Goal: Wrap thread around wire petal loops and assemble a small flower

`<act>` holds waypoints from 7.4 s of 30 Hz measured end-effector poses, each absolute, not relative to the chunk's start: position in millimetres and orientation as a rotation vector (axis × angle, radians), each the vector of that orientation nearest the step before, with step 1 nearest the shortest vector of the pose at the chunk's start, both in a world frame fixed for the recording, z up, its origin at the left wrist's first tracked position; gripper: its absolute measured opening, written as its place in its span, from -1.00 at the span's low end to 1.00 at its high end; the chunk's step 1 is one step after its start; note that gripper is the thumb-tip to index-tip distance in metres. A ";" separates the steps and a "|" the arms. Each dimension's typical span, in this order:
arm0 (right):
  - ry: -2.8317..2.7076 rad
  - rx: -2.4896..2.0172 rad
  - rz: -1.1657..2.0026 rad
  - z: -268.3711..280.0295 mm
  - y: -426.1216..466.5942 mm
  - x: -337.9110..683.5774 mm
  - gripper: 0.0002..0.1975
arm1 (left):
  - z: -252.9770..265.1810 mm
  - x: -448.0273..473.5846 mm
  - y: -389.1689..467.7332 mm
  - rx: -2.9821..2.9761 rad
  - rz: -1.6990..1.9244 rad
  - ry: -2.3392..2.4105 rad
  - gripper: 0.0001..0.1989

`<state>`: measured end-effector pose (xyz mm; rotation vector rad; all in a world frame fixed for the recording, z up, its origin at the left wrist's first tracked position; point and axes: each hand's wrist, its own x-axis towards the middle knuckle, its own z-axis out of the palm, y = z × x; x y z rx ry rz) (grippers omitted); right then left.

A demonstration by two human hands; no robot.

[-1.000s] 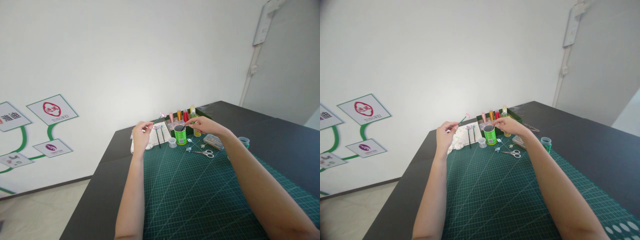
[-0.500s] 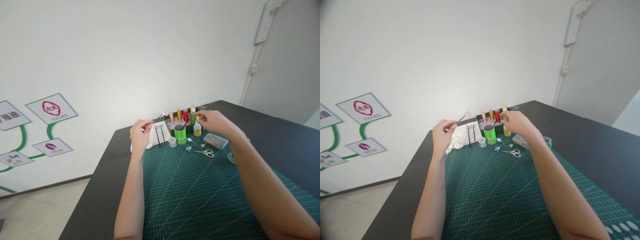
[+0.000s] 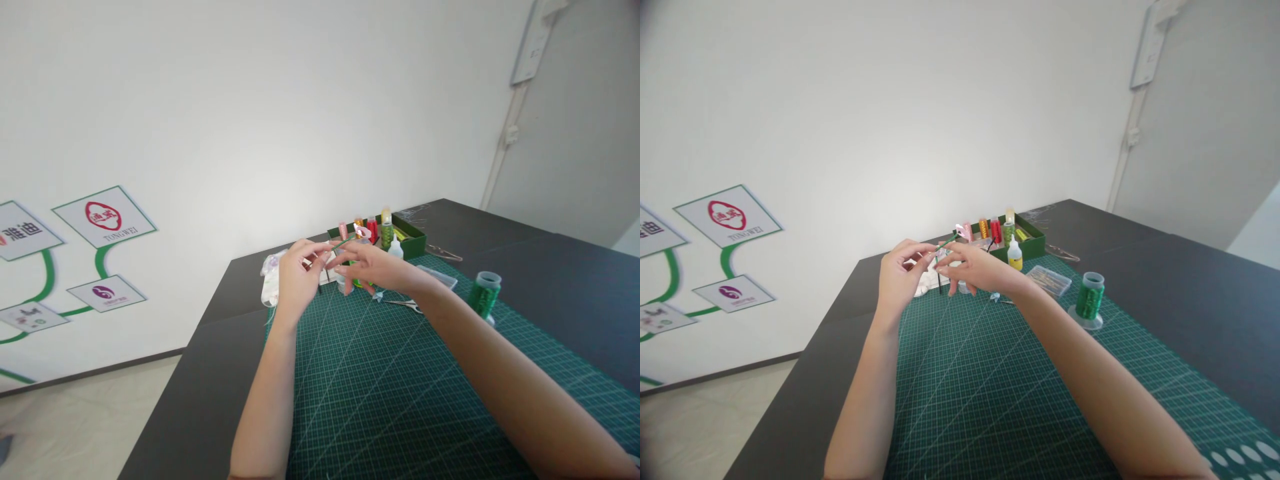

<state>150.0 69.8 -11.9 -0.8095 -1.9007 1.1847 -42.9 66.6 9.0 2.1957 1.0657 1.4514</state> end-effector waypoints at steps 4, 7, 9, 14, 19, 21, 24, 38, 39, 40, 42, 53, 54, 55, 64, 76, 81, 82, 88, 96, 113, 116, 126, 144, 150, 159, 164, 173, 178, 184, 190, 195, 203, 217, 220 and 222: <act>-1.902 -0.821 1.174 -12.2 67.7 150.7 -0.41 | 8.4 -45.7 69.4 2.201 1.472 1.089 -0.85; -1.887 -0.811 1.108 -9.4 65.4 153.8 -0.53 | 6.7 -48.1 72.5 2.210 1.507 1.120 -0.85; -1.902 -0.829 1.035 -7.0 63.5 155.7 -0.57 | 5.1 -49.3 74.7 2.220 1.525 1.146 -0.85; -2.052 -0.951 0.722 1.7 53.6 157.3 -0.62 | 3.1 -50.4 77.7 2.272 1.534 1.208 -0.84; -2.176 -1.026 0.580 11.5 39.7 156.6 -0.60 | 4.7 -50.2 76.8 2.364 1.478 1.321 -0.81; -2.210 -1.054 0.580 15.4 34.2 158.0 -0.60 | 5.1 -50.1 76.5 2.399 1.456 1.347 -0.81; -2.254 -1.057 0.607 21.7 26.2 162.0 -0.59 | 4.6 -49.7 76.5 2.447 1.424 1.368 -0.80; -2.398 -0.921 0.685 30.7 10.0 176.3 -0.62 | 0.5 -46.9 76.0 2.582 1.162 1.348 -0.82; -2.399 -0.919 0.687 30.8 9.9 177.1 -0.62 | 0.7 -46.6 75.7 2.589 1.145 1.340 -0.82; -2.400 -0.917 0.686 30.8 9.9 178.1 -0.62 | 1.1 -46.3 75.2 2.595 1.130 1.330 -0.82; -2.397 -0.906 0.681 31.0 9.8 180.3 -0.61 | 2.1 -45.4 74.3 2.605 1.108 1.311 -0.81; -2.289 -0.813 0.635 37.0 9.8 194.1 -0.61 | 8.8 -42.2 65.3 2.681 0.915 1.160 -0.80; -2.277 -0.813 0.630 37.0 10.3 195.7 -0.61 | 9.2 -42.0 64.3 2.691 0.900 1.138 -0.80; -2.266 -0.811 0.622 36.8 10.8 197.3 -0.62 | 9.5 -41.7 63.4 2.700 0.886 1.118 -0.81; -2.170 -0.859 0.625 40.4 13.4 203.3 -0.61 | 10.4 -39.2 54.2 2.705 0.809 0.916 -0.81; -2.036 -0.954 0.693 28.9 35.3 209.4 -0.60 | 11.9 -37.9 52.4 2.712 0.772 0.852 -0.81; -2.010 -0.987 0.702 26.5 42.1 210.3 -0.59 | 12.9 -39.1 51.0 2.689 0.822 0.756 -0.83; -2.009 -0.995 0.705 25.8 43.5 210.3 -0.59 | 13.4 -39.5 50.4 2.676 0.840 0.739 -0.84; -2.021 -1.002 0.727 19.7 51.7 208.2 -0.58 | 17.8 -41.8 44.8 2.549 0.930 0.745 -0.87; -2.049 -1.008 0.831 8.0 60.6 199.4 -0.59 | 22.4 -42.3 37.8 2.466 1.112 0.783 -0.90; -2.291 -1.094 0.688 13.4 52.5 177.3 -0.59 | 24.5 -46.9 40.7 2.305 1.482 0.928 -0.92; -2.322 -1.067 0.634 12.4 52.9 175.4 -0.58 | 24.5 -47.1 40.4 2.301 1.512 0.947 -0.92; -2.396 -1.081 0.709 15.9 41.2 173.0 -0.55 | 24.7 -45.9 41.4 2.294 1.558 1.063 -0.93; -2.432 -0.980 0.914 28.1 18.7 170.1 -0.61 | 15.8 -46.0 55.3 2.380 1.721 1.081 -0.86; -2.461 -0.904 0.862 30.9 14.6 170.6 -0.61 | 14.2 -45.5 56.8 2.441 1.701 1.110 -0.85; -2.475 -0.831 0.831 31.9 14.7 172.4 -0.63 | 11.7 -45.5 60.0 2.493 1.599 1.084 -0.89; -2.467 -0.808 0.860 32.4 13.3 174.8 -0.64 | 10.5 -45.5 60.9 2.522 1.517 1.070 -0.88; -2.430 -0.761 0.867 30.4 14.1 181.9 -0.64 | 8.9 -45.0 61.5 2.620 1.285 1.062 -0.85; -2.404 -0.728 0.867 30.4 15.1 184.7 -0.63 | 10.3 -44.2 58.0 2.627 1.166 1.075 -0.84; -2.373 -0.682 0.810 30.3 19.3 188.6 -0.62 | 13.7 -42.7 54.6 2.701 0.988 0.994 -0.80; -2.290 -0.758 0.799 33.2 19.2 194.0 -0.62 | 13.2 -43.7 52.7 2.759 0.924 0.873 -0.81; -2.212 -0.820 0.843 32.2 21.9 200.3 -0.60 | 14.9 -42.9 47.9 2.726 0.882 0.823 -0.80; -2.127 -0.864 0.849 29.1 31.3 206.0 -0.60 | 17.8 -42.4 43.8 2.711 0.867 0.697 -0.84; -2.088 -0.882 0.846 24.8 42.2 210.4 -0.62 | 21.7 -43.1 38.5 2.589 1.038 0.717 -0.89; -2.103 -0.892 0.864 22.9 44.9 210.6 -0.60 | 22.3 -42.8 37.6 2.576 1.075 0.700 -0.89; -2.101 -0.901 0.888 21.3 46.6 210.7 -0.59 | 22.8 -42.6 36.7 2.557 1.103 0.685 -0.89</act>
